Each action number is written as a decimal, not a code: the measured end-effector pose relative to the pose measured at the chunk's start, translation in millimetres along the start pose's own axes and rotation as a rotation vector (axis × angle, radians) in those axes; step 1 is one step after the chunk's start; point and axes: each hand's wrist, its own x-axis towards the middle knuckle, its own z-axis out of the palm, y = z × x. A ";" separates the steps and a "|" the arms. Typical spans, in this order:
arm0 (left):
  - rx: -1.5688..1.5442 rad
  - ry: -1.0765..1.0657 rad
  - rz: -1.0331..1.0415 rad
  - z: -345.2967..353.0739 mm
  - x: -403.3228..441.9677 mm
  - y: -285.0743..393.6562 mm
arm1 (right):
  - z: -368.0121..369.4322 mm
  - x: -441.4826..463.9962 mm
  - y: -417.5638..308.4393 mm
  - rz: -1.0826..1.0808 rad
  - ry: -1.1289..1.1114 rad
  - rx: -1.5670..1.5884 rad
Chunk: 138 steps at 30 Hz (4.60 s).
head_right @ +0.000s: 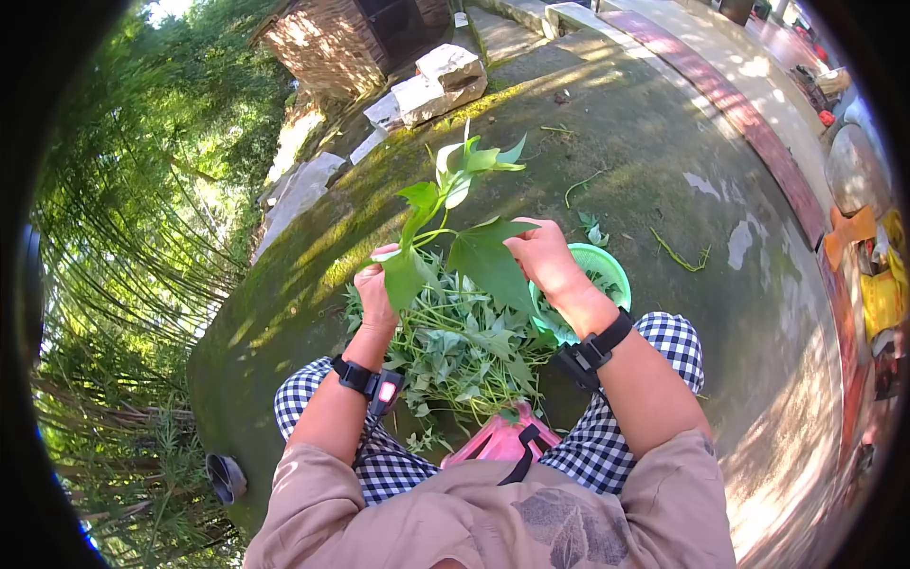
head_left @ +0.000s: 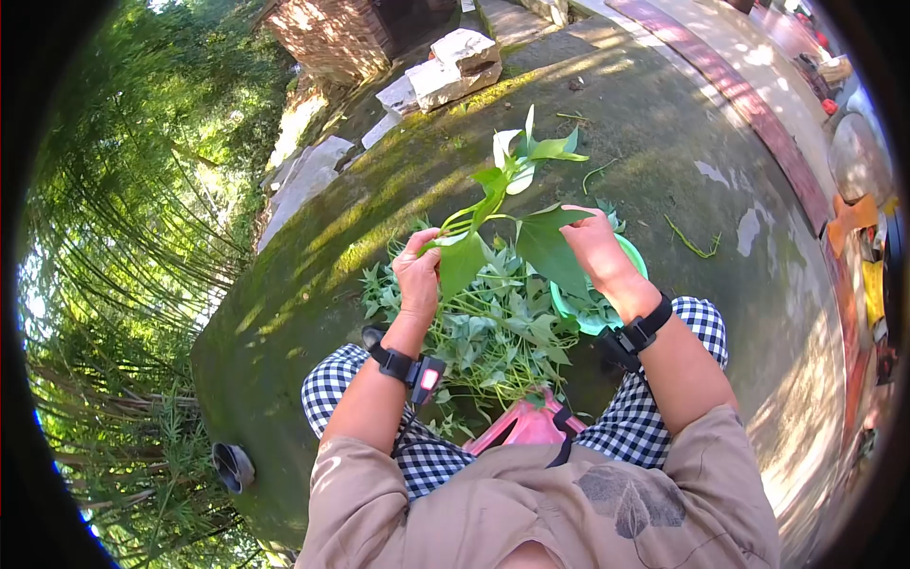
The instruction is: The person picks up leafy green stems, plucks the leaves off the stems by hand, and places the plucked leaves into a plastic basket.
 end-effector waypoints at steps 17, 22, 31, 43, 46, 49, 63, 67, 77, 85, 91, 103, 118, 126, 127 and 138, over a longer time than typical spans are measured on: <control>0.146 0.033 -0.358 17.1 -11.2 9.0 | 48.6 -5.8 17.0 -0.742 -0.022 -0.916; 0.198 -0.042 -0.410 34.3 -21.8 22.7 | 62.1 6.2 31.0 -0.832 0.033 -1.110; 0.074 -0.067 -0.530 31.1 -32.6 19.5 | 67.3 13.0 63.5 -0.527 -0.009 -1.348; -0.320 -0.158 -0.712 9.2 -24.6 6.2 | 71.4 13.2 49.7 -0.509 0.131 -1.333; -0.410 -0.190 -0.736 14.9 -30.4 27.1 | 70.8 14.2 55.2 -0.652 0.127 -1.248; -0.431 -0.254 -0.713 12.2 -30.1 23.2 | 69.8 13.4 62.2 -0.643 0.203 -1.224; 0.051 0.039 -0.478 23.5 -36.0 17.9 | 73.1 14.6 46.4 -0.708 0.199 -1.439; 0.205 0.104 -0.290 21.4 -35.3 3.1 | 76.4 9.1 46.8 -0.658 0.117 -1.518; -0.157 0.183 -0.604 32.3 -41.8 11.4 | 94.5 -0.9 56.4 -0.744 -0.082 -1.345; -0.123 0.179 -0.548 31.9 -45.6 -1.1 | 105.0 0.4 70.5 -0.217 -0.068 -1.125; -0.132 0.149 -0.469 41.4 -50.5 0.6 | 111.3 -4.2 75.3 -0.250 0.033 -1.082; -0.008 0.163 -0.430 42.2 -60.4 -10.9 | 116.1 -9.9 65.8 -0.021 -0.010 -1.086; 0.001 0.085 -0.620 31.4 -52.7 -9.9 | 89.6 2.0 78.0 0.069 -0.228 -0.953; 0.012 -0.008 -0.582 28.8 -53.9 -12.1 | 79.9 6.6 87.2 0.050 -0.045 -0.448; 0.013 -0.011 -0.578 27.6 -53.7 -12.1 | 79.3 8.1 87.6 0.054 -0.039 -0.378; 0.495 -0.013 -0.867 -16.2 -60.5 -53.0 | 9.7 24.1 -18.3 -0.053 0.113 0.007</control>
